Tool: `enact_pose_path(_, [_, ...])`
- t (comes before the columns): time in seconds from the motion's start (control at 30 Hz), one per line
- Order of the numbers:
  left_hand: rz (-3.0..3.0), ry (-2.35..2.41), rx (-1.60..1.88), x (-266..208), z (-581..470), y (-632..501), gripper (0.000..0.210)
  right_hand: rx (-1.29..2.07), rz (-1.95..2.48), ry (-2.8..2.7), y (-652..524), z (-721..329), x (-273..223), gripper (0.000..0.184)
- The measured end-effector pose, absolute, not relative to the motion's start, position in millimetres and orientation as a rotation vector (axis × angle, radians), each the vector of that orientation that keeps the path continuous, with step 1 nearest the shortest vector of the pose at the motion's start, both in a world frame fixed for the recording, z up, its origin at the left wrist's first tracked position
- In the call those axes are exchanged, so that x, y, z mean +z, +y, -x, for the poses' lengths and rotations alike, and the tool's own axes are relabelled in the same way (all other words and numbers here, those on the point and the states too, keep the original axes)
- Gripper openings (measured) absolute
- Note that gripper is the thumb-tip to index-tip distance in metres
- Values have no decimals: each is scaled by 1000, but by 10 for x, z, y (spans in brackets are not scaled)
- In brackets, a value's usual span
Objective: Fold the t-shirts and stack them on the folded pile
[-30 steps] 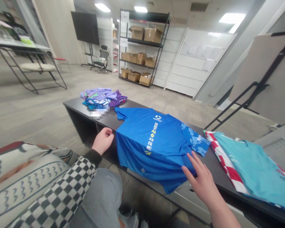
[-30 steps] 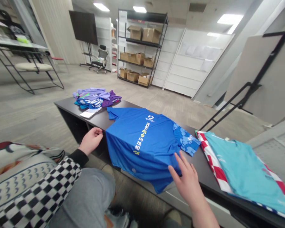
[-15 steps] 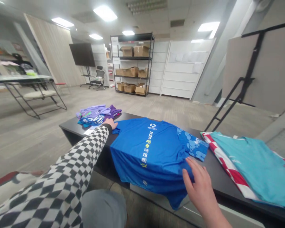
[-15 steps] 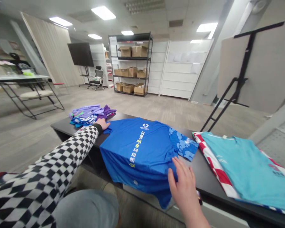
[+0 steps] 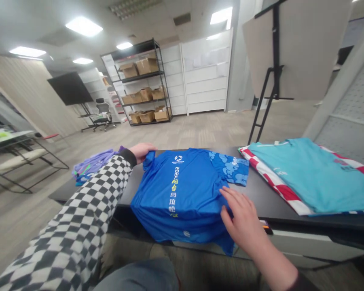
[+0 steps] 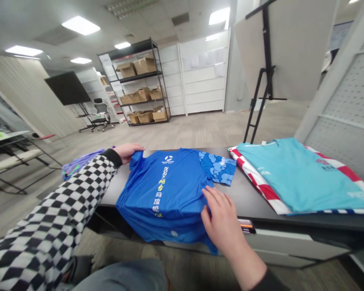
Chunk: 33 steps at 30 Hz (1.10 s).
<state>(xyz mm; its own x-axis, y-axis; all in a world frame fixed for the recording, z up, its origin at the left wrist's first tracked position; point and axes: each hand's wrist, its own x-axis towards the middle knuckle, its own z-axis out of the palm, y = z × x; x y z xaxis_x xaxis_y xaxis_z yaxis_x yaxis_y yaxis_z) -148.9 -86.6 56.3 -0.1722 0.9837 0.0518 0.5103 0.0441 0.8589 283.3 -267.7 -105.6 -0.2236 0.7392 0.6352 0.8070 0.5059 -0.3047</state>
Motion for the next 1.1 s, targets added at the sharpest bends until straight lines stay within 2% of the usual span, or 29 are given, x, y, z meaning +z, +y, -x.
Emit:
enact_pose_path(0.13, [-1344,1560,856,465,609,-701,35,-137,1247,-2026,-2702,-2844,-1030,51])
enact_pose_path(0.23, [-1227,1390,764,357,216,-800,46,-144,1230,-2040,-2719,-2873,-1039,50])
enact_pose_path(0.33, [-1163,1168,947,311,292,-1095,50,-132,1215,-2036,-2730,-2917,-1066,49])
enact_pose_path(0.43, [-1199,1240,1282,167,746,-1633,46,-128,1195,-2019,-2724,-2967,-1062,47])
enact_pose_path(0.6, [-1059,1677,1669,-715,1361,-2985,48,-62,1162,-1985,-2473,-2852,-714,42])
enact_pose_path(0.73, [-867,1770,1575,-1431,1178,-3604,56,34,1061,-2181,-1871,-2131,-101,41])
enact_pose_path(0.83, [-964,1691,1478,-1557,1019,-3556,64,159,1170,-2365,-1318,-1272,208,44])
enact_pose_path(0.97, [-1117,1680,1468,-1464,1053,-3301,48,186,1522,-2475,-721,-466,203,45])
enact_pose_path(1.1, [-1190,1723,1388,-1371,1156,-3247,32,132,1622,-2472,-378,-327,-42,49])
